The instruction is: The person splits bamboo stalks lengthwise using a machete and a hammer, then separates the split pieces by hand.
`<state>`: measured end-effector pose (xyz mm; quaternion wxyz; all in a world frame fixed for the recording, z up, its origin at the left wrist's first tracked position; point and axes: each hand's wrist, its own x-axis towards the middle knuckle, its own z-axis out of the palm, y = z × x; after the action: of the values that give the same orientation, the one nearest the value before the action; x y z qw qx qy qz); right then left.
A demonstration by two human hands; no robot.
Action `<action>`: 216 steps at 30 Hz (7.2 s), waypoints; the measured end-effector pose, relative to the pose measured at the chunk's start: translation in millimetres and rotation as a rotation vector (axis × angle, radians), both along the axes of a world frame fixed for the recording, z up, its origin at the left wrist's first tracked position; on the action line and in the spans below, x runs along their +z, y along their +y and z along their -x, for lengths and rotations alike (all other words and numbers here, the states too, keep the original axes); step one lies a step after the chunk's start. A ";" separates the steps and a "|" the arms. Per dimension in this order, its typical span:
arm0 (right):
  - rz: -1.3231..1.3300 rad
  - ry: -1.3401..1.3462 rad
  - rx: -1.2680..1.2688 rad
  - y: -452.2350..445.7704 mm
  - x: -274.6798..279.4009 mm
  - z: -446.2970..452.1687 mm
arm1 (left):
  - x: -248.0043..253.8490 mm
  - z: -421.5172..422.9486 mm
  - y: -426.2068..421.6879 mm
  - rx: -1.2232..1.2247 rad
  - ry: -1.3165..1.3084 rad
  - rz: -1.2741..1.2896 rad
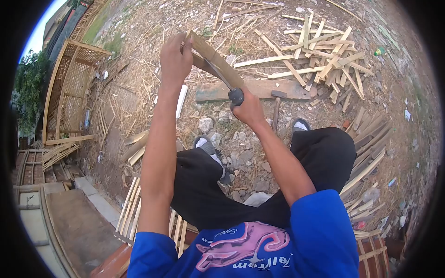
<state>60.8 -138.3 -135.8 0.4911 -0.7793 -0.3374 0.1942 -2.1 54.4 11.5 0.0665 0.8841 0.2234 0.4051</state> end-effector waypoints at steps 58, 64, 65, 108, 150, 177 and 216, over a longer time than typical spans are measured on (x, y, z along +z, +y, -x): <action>0.337 0.167 0.194 -15.9 -41.0 -27.6 | -13.7 40.0 3.3 0.009 0.132 -0.076; 0.325 0.122 0.039 -19.9 -70.4 -20.6 | -12.2 41.9 7.5 0.020 0.157 -0.153; 0.347 0.149 0.049 -22.3 -78.5 -22.4 | -10.8 42.5 5.9 0.027 0.173 -0.136; 0.520 -0.017 -0.234 175.5 -273.7 -174.0 | 2.1 76.7 -8.3 0.277 0.027 0.800; -0.509 0.461 -0.581 -411.0 100.4 -38.5 | -8.5 87.6 17.0 -0.149 -0.100 1.137; 0.016 -0.074 -1.082 -461.2 -96.2 -26.1 | 83.4 93.4 -57.8 -0.207 -0.458 0.995; 0.434 0.409 -1.652 -555.7 -124.7 -28.2 | 80.5 57.4 -159.5 -0.692 -0.397 1.297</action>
<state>89.0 -694.0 -260.5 0.3666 -0.8004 0.4735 -0.0278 -59.5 -105.0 92.0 0.7348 0.5981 0.1107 0.3002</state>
